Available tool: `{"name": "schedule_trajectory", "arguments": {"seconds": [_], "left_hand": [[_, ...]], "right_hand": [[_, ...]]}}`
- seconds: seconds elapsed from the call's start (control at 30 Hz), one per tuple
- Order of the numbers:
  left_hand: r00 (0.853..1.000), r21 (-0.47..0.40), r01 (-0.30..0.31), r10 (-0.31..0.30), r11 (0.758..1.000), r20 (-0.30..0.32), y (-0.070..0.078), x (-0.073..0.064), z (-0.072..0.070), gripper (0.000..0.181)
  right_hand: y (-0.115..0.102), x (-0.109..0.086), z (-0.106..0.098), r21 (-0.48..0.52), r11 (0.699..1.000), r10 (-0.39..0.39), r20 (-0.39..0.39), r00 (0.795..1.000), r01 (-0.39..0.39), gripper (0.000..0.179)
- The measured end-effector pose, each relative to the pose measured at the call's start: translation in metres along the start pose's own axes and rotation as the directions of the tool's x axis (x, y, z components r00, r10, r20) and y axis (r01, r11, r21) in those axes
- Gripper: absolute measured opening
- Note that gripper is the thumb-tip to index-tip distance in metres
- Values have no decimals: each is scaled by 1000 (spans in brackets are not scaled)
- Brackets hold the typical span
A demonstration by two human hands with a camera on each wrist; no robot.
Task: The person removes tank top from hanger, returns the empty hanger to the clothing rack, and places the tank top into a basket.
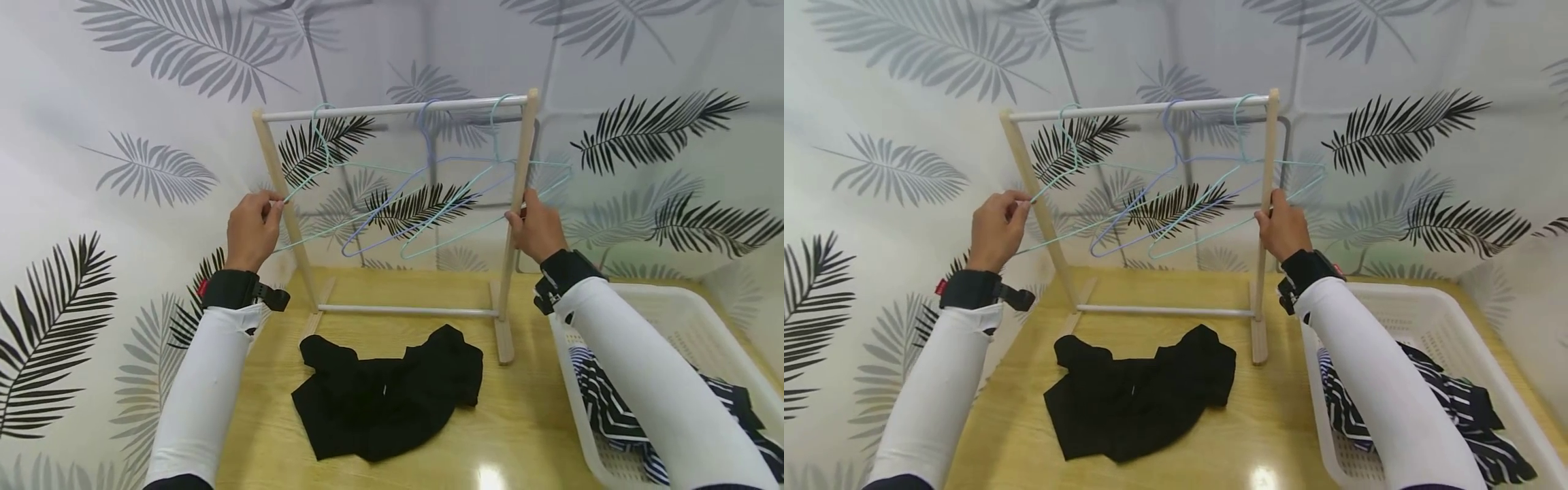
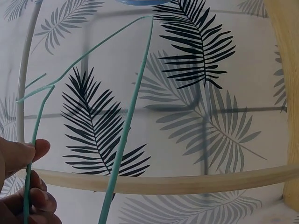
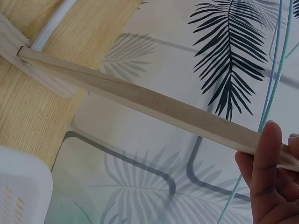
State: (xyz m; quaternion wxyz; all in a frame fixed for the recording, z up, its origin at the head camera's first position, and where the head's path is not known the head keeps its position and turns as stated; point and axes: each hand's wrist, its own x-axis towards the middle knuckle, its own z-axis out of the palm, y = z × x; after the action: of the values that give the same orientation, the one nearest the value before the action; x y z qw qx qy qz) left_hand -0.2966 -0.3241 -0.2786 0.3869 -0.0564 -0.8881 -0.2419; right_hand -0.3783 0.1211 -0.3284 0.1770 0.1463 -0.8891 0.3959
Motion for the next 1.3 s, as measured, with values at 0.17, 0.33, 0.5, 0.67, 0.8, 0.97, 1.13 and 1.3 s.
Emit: {"name": "schedule_trajectory", "arguments": {"seconds": [0.17,0.33,0.5,0.67,0.8,0.97,1.13,1.3], "left_hand": [[1000,7,-7,7,1000,18,-1,-2,5,22],[998,24,-43,42,999,38,-1,2,8,21],[996,-10,-38,38,999,87,-2,10,7,23],[994,-37,-24,28,999,106,-1,15,6,30],[991,-53,-10,17,999,133,3,15,3,41],[991,-63,-42,50,997,127,12,7,-6,45],[995,-86,-69,75,994,63,23,-5,-14,48],[979,-122,-118,136,986,154,41,-20,-24,56]], "right_hand": [[0,1,1,-2,1000,25,24,999,-25,26],[1,0,-1,-2,1000,27,22,999,-27,26],[-4,-1,-5,14,1000,23,32,999,-23,26],[-6,0,-6,25,999,19,38,999,-20,27],[-3,1,-7,35,999,20,52,998,-22,28],[-1,0,-2,44,999,8,40,999,-10,29],[-2,-1,1,49,999,10,58,998,-13,32],[-2,-2,-4,45,999,18,75,997,-22,36]]}}
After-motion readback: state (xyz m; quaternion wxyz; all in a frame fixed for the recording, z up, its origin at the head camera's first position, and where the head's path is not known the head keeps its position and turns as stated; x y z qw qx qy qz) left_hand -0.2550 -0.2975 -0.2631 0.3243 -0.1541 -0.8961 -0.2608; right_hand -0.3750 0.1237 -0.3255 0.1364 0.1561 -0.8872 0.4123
